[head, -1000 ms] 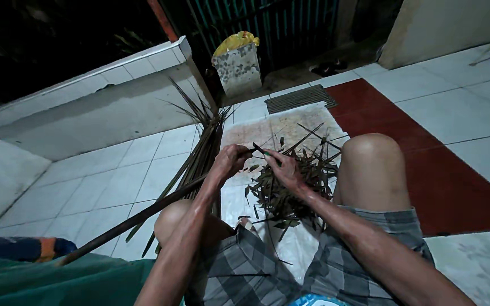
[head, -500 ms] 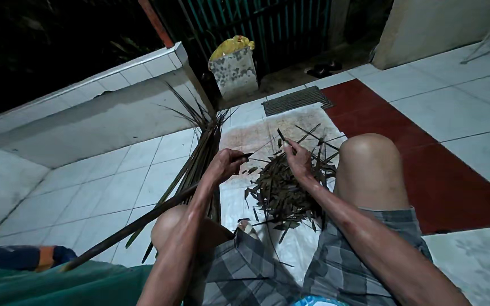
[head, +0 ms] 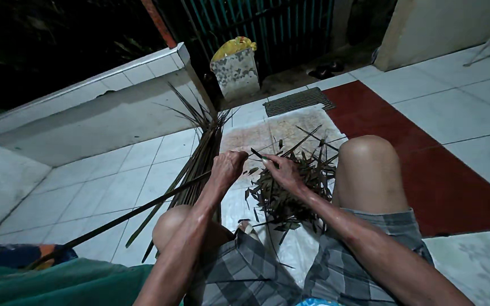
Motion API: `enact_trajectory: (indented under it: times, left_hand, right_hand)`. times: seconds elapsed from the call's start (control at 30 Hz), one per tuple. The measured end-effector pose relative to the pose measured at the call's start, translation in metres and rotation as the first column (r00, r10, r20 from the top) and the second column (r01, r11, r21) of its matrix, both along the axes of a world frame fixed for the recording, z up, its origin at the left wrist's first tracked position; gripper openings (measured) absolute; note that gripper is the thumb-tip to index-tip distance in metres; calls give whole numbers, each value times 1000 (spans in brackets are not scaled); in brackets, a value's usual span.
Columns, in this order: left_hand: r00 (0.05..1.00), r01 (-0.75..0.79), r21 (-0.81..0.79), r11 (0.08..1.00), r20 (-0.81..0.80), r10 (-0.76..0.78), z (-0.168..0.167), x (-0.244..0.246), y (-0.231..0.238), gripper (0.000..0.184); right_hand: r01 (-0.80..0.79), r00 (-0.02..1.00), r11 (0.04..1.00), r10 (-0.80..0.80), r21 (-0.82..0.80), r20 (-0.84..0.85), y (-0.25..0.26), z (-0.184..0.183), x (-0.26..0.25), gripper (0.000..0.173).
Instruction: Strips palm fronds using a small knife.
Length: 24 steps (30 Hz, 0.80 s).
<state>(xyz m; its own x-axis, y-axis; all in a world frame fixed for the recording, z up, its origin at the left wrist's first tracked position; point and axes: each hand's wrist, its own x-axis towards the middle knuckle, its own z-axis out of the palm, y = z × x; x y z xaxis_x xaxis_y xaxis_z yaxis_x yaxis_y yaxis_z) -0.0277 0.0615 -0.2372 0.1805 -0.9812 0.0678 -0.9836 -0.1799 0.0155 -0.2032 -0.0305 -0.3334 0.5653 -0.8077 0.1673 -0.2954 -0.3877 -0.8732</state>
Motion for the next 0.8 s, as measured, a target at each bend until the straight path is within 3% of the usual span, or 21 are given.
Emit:
enact_trajectory:
  times: [0.2,0.4,0.47,0.6,0.8]
  left_hand:
    - [999,13,-13,1000,53,-13,-3,-2,-1,21]
    - [998,-11,-57,998,-69,7,1,6,2,21]
    - [991,-25,-14,1000,-130,23,3,13,1,23]
    - [917,115,-40,993,-381,-122,7,10,-10,29]
    - [822,164,-29,986,-549,-152,1,10,-14,30]
  right_hand:
    - [113,989,994,-112,9,-93,-8,4,-5,38]
    - [269,960,958,-276,102,52,-35,-9,-16,41]
    - [191,963,969,-217,160,162,-31,-7,-10,41]
    - [-95,926,960,-12,262,378,-14,9,-3,42]
    - [-151,858,942,-27,301,513,-13,13,0,39]
